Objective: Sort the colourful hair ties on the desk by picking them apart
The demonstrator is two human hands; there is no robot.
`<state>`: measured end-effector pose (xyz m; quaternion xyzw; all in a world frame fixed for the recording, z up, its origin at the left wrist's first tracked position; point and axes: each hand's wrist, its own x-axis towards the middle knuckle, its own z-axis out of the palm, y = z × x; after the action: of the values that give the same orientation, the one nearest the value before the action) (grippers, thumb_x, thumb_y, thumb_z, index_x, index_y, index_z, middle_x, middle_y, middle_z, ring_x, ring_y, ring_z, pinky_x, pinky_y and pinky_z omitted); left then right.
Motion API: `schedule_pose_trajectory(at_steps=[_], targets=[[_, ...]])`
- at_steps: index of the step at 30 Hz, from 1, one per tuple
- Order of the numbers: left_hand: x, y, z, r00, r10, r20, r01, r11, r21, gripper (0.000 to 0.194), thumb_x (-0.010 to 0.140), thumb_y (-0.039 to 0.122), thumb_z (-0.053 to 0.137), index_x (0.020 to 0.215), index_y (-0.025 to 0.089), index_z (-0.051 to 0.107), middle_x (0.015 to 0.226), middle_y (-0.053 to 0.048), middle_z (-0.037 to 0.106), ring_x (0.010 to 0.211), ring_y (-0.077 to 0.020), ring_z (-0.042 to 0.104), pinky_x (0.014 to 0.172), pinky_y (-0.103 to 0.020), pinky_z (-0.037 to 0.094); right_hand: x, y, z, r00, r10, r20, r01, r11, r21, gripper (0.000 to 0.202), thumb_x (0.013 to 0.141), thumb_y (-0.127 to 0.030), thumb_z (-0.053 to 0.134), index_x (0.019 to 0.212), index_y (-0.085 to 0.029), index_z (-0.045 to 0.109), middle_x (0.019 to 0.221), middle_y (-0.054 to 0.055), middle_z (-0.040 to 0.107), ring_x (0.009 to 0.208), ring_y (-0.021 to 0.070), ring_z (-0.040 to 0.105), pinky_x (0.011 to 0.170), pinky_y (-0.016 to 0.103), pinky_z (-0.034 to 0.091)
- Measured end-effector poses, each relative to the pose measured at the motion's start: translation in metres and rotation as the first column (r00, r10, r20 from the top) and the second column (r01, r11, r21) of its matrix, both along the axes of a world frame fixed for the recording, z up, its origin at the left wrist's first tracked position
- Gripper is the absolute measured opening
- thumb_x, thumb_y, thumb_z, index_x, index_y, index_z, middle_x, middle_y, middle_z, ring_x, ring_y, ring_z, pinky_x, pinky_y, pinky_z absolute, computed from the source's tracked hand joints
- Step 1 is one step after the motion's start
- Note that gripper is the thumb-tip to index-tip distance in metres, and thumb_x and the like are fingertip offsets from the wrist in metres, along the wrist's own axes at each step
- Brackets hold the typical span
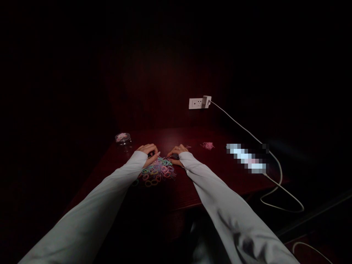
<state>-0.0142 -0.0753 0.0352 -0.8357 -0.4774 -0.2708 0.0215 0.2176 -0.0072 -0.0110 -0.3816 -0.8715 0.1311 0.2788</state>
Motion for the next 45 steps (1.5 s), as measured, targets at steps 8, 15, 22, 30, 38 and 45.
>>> schedule_pose_trajectory(at_steps=[8, 15, 22, 30, 38, 45], targets=[[-0.004, 0.008, -0.007, 0.999, -0.039, 0.032, 0.039, 0.999, -0.01, 0.022, 0.097, 0.035, 0.049, 0.083, 0.021, 0.057, 0.085, -0.001, 0.063, 0.08, -0.0169, 0.058, 0.08, -0.03, 0.042, -0.001, 0.005, -0.003, 0.999, 0.007, -0.033, -0.006, 0.999, 0.043, 0.011, 0.082, -0.033, 0.082, 0.081, -0.024, 0.076, 0.085, 0.002, 0.068, 0.089, 0.0189, 0.051, 0.081, 0.03, 0.038], [-0.003, 0.006, -0.008, 0.999, -0.016, 0.03, 0.016, 1.0, -0.005, 0.022, 0.097, 0.035, 0.048, 0.085, 0.021, 0.059, 0.089, -0.001, 0.066, 0.078, -0.0164, 0.059, 0.08, -0.031, 0.041, 0.005, 0.006, -0.001, 0.989, 0.044, -0.142, -0.039, 0.999, 0.038, 0.021, 0.086, -0.039, 0.077, 0.076, -0.021, 0.072, 0.083, 0.002, 0.068, 0.086, 0.0186, 0.051, 0.08, 0.03, 0.04], [-0.002, 0.0, 0.001, 1.0, -0.026, -0.004, 0.026, 0.999, -0.035, 0.021, 0.097, 0.035, 0.049, 0.092, 0.021, 0.062, 0.097, -0.002, 0.069, 0.08, -0.0164, 0.062, 0.082, -0.032, 0.041, 0.005, 0.003, 0.002, 0.973, 0.02, -0.232, -0.015, 1.0, 0.025, 0.026, 0.086, -0.045, 0.075, 0.077, -0.021, 0.072, 0.081, 0.002, 0.067, 0.086, 0.0181, 0.054, 0.084, 0.032, 0.04], [0.006, -0.008, 0.006, 0.997, -0.053, -0.059, 0.049, 0.996, -0.074, 0.029, 0.099, 0.044, 0.05, 0.106, 0.025, 0.071, 0.114, -0.003, 0.072, 0.103, -0.0216, 0.063, 0.086, -0.033, 0.041, 0.002, -0.016, 0.015, 0.961, 0.056, -0.271, -0.042, 0.997, 0.059, 0.028, 0.094, -0.046, 0.064, 0.084, -0.022, 0.073, 0.087, 0.003, 0.069, 0.088, 0.0187, 0.056, 0.086, 0.034, 0.045], [0.006, 0.001, -0.005, 0.994, -0.09, -0.062, 0.085, 0.994, -0.072, 0.031, 0.099, 0.046, 0.053, 0.098, 0.026, 0.076, 0.105, -0.002, 0.073, 0.097, -0.0202, 0.061, 0.086, -0.033, 0.04, 0.0, -0.024, 0.024, 0.969, 0.068, -0.239, -0.056, 0.997, 0.056, 0.027, 0.095, -0.044, 0.061, 0.087, -0.022, 0.074, 0.089, 0.004, 0.07, 0.089, 0.0187, 0.057, 0.086, 0.034, 0.048], [0.005, -0.001, -0.001, 0.992, -0.106, -0.069, 0.101, 0.992, -0.071, 0.029, 0.102, 0.04, 0.051, 0.097, 0.024, 0.076, 0.106, -0.003, 0.072, 0.098, -0.02, 0.061, 0.086, -0.032, 0.04, 0.0, -0.022, 0.02, 0.952, 0.067, -0.298, -0.061, 0.998, 0.028, 0.023, 0.096, -0.039, 0.06, 0.096, -0.021, 0.073, 0.091, 0.003, 0.069, 0.085, 0.0166, 0.059, 0.083, 0.029, 0.046]])
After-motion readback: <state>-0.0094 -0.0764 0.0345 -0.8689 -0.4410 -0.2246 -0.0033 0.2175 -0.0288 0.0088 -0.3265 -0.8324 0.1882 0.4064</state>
